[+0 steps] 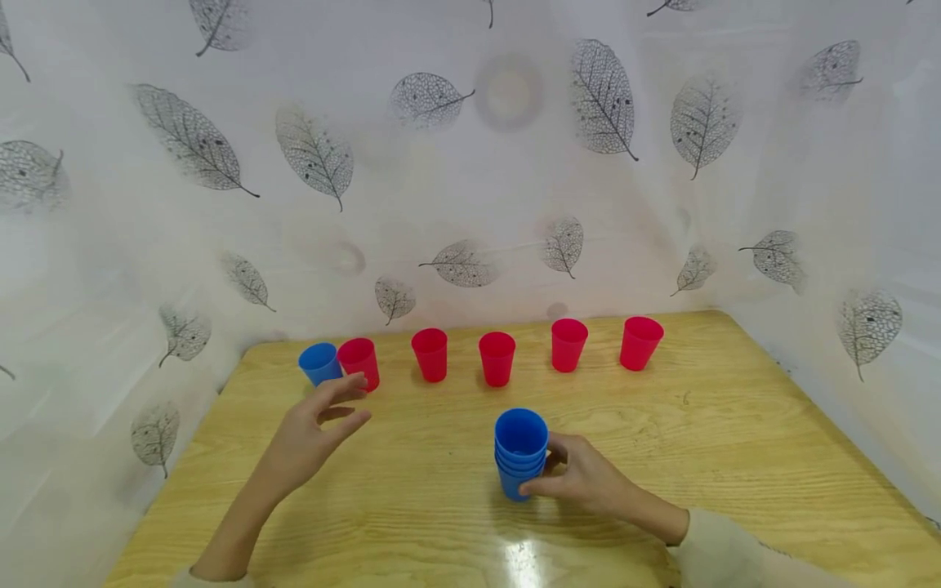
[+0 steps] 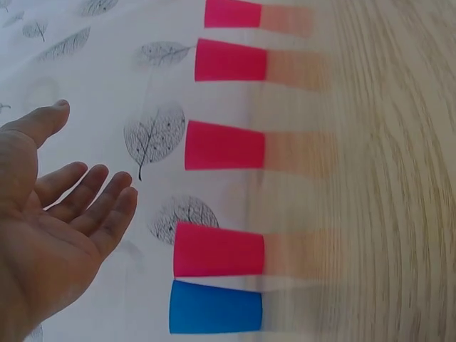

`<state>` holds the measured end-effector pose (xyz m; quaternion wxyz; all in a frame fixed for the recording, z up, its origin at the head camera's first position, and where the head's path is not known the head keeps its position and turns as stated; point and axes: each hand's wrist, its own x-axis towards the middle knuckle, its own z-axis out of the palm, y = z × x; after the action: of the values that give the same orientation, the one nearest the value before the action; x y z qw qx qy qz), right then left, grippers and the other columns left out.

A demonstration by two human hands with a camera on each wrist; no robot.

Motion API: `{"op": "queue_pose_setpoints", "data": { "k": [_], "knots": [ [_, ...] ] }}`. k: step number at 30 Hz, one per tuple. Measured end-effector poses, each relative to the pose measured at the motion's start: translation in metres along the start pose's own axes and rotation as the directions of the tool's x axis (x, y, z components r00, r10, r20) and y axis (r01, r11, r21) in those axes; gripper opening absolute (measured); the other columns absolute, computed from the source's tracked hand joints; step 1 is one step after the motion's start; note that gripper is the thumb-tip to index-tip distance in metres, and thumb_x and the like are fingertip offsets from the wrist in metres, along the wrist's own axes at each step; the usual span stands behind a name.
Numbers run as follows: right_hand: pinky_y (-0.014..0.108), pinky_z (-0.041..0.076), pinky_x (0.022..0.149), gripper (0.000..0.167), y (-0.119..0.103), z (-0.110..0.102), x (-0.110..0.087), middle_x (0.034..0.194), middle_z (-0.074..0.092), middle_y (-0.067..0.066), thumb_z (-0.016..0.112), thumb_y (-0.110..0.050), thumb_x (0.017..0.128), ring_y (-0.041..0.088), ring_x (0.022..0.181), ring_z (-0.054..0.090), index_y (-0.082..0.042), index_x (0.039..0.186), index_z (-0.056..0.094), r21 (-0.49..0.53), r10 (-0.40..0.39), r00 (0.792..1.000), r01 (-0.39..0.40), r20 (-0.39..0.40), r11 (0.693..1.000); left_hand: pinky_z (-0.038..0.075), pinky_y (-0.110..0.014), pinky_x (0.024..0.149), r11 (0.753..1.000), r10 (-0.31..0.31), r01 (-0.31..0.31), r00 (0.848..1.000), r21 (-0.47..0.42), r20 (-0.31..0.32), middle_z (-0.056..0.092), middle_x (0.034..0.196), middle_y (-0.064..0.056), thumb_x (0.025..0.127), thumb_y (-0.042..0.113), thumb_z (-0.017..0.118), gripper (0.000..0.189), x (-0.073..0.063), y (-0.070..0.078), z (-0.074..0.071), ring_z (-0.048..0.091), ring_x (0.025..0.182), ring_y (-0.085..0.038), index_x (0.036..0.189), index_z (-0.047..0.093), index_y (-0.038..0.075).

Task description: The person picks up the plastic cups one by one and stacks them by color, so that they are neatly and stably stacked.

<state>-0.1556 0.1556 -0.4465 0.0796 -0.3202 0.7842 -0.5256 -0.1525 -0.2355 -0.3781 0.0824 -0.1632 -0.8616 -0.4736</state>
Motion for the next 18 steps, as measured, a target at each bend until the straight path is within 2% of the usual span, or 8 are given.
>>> {"op": "queue_pose_setpoints", "data": {
  "k": [4,9,10,12,15,18],
  "knots": [
    [0.031,0.061,0.078,0.053,0.001,0.000,0.000,0.116,0.073,0.011,0.086,-0.018,0.087,0.011,0.096,0.068,0.003,0.130,0.064,0.005,-0.005,1.000,0.005,0.001,1.000,0.054,-0.017,0.092,0.999,-0.033,0.034,0.998,0.017,-0.053,0.062,0.139,-0.012,0.101,0.019,0.070,0.049,0.000,-0.008,-0.010,0.066,0.117,-0.025,0.145,0.056,0.003],
    [0.030,0.060,0.078,0.051,0.003,-0.001,0.000,0.116,0.073,0.010,0.085,-0.018,0.088,0.011,0.097,0.068,0.002,0.130,0.064,0.009,0.008,1.000,-0.008,0.005,1.000,0.050,-0.010,0.090,1.000,-0.013,0.018,0.985,0.025,-0.170,0.064,0.135,-0.019,0.102,0.015,0.067,0.047,0.001,-0.020,-0.019,0.063,0.113,-0.002,0.145,0.055,-0.001],
    [0.031,0.060,0.078,0.051,0.003,-0.001,0.000,0.116,0.073,0.010,0.085,-0.017,0.088,0.011,0.097,0.068,0.002,0.131,0.064,0.010,0.009,1.000,-0.009,0.006,1.000,0.050,-0.009,0.089,1.000,-0.014,0.018,0.980,0.020,-0.199,0.064,0.135,-0.020,0.102,0.014,0.067,0.047,0.002,-0.021,-0.021,0.061,0.111,0.004,0.145,0.055,-0.002],
    [0.031,0.060,0.079,0.052,0.003,-0.001,0.000,0.117,0.073,0.010,0.085,-0.018,0.088,0.011,0.098,0.068,0.001,0.131,0.064,0.010,0.019,1.000,-0.019,0.008,1.000,0.050,-0.008,0.088,1.000,-0.019,0.024,0.966,0.015,-0.259,0.066,0.132,-0.015,0.102,0.013,0.067,0.047,0.004,-0.026,-0.024,0.060,0.110,0.009,0.145,0.055,-0.002],
    [0.030,0.060,0.079,0.053,0.004,-0.001,0.000,0.117,0.073,0.009,0.085,-0.019,0.087,0.012,0.098,0.068,0.000,0.132,0.063,0.009,0.023,1.000,-0.023,0.009,1.000,0.050,-0.008,0.088,0.999,-0.050,0.053,0.941,0.001,-0.335,0.066,0.128,-0.002,0.102,0.012,0.068,0.047,0.006,-0.031,-0.029,0.059,0.109,0.010,0.145,0.056,-0.002],
    [0.030,0.060,0.080,0.052,0.005,0.000,0.001,0.117,0.073,0.008,0.085,-0.019,0.087,0.012,0.097,0.068,0.000,0.132,0.064,0.014,0.015,1.000,-0.015,0.015,1.000,0.048,-0.005,0.087,0.994,-0.092,0.107,0.921,0.020,-0.380,0.064,0.129,-0.002,0.102,0.013,0.068,0.048,0.007,-0.036,-0.034,0.057,0.108,0.011,0.145,0.055,-0.002]
  ]
}}
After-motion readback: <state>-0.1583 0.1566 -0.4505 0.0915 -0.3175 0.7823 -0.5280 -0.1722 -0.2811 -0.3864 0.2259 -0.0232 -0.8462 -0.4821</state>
